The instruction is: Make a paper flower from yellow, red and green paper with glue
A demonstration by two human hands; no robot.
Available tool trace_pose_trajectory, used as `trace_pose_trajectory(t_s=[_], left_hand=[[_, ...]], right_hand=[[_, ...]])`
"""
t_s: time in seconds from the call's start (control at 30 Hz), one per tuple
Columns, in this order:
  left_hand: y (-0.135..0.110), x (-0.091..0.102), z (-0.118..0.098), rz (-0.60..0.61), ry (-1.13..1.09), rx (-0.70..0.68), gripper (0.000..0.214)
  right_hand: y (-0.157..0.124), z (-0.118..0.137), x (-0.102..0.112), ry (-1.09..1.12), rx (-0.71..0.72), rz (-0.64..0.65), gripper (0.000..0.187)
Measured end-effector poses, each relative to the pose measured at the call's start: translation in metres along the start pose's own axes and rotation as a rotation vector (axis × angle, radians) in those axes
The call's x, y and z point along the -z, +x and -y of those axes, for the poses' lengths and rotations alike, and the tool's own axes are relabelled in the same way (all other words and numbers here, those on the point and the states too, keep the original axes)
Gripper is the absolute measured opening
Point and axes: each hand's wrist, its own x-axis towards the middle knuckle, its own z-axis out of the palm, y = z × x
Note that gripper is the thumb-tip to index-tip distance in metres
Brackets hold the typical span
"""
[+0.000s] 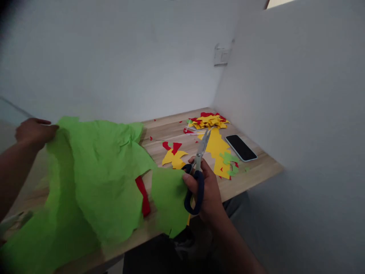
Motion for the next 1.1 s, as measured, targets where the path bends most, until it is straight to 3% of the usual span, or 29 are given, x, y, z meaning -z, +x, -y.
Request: trace_pose_trajectory(t_s=[0.07,0.13,0.2,0.27,0.33,0.47,0.53,0.67,0.83,0.97,1.1], left_hand=[[-0.031,0.011,-0.018,-0.031,-0.071,-0.071,0.045],[-0.080,0.024,-0.039,-0.044,-0.164,-0.280,0.049],[-0.133,0.033,-0.055,0.107,-0.265,-0.461,0.044],[-0.176,0.031,-0.058,0.194,-0.281,-0.572,0.041],[-0.201,0.020,-0.048,0.195,-0.234,-0.537,0.053],[-0.204,-0.008,-0.005,0.382,-0.164,-0.041,0.095],[-0.200,-0.016,0.012,0.465,-0.190,0.051,0.107],[-0.206,-0.019,0.020,0.478,-0.256,0.009,0.105],[-0.225,-0.010,0.000,0.407,-0.312,-0.175,0.095],[-0.240,-0.012,-0.013,0.537,-0.177,-0.350,0.080],[-0.240,-0.018,-0.016,0.623,-0.127,-0.412,0.049]], right_hand=[[-0.002,0.003,0.000,-0.012,0.015,-0.007,0.040],[-0.004,0.006,-0.001,-0.024,0.035,-0.012,0.038],[-0.007,0.008,-0.002,-0.027,0.056,-0.005,0.038],[-0.010,0.008,0.000,-0.032,0.070,0.005,0.038],[-0.016,0.008,0.003,-0.051,0.076,0.024,0.039],[-0.030,0.004,0.013,-0.055,0.061,0.037,0.042],[-0.036,0.001,0.015,-0.033,0.049,0.020,0.043],[-0.039,-0.009,0.014,0.000,0.024,0.010,0.044],[-0.033,-0.021,0.010,0.005,0.000,-0.003,0.045],[-0.030,-0.028,0.009,0.008,-0.025,0.000,0.044],[-0.029,-0.032,0.010,-0.048,-0.025,0.000,0.043]])
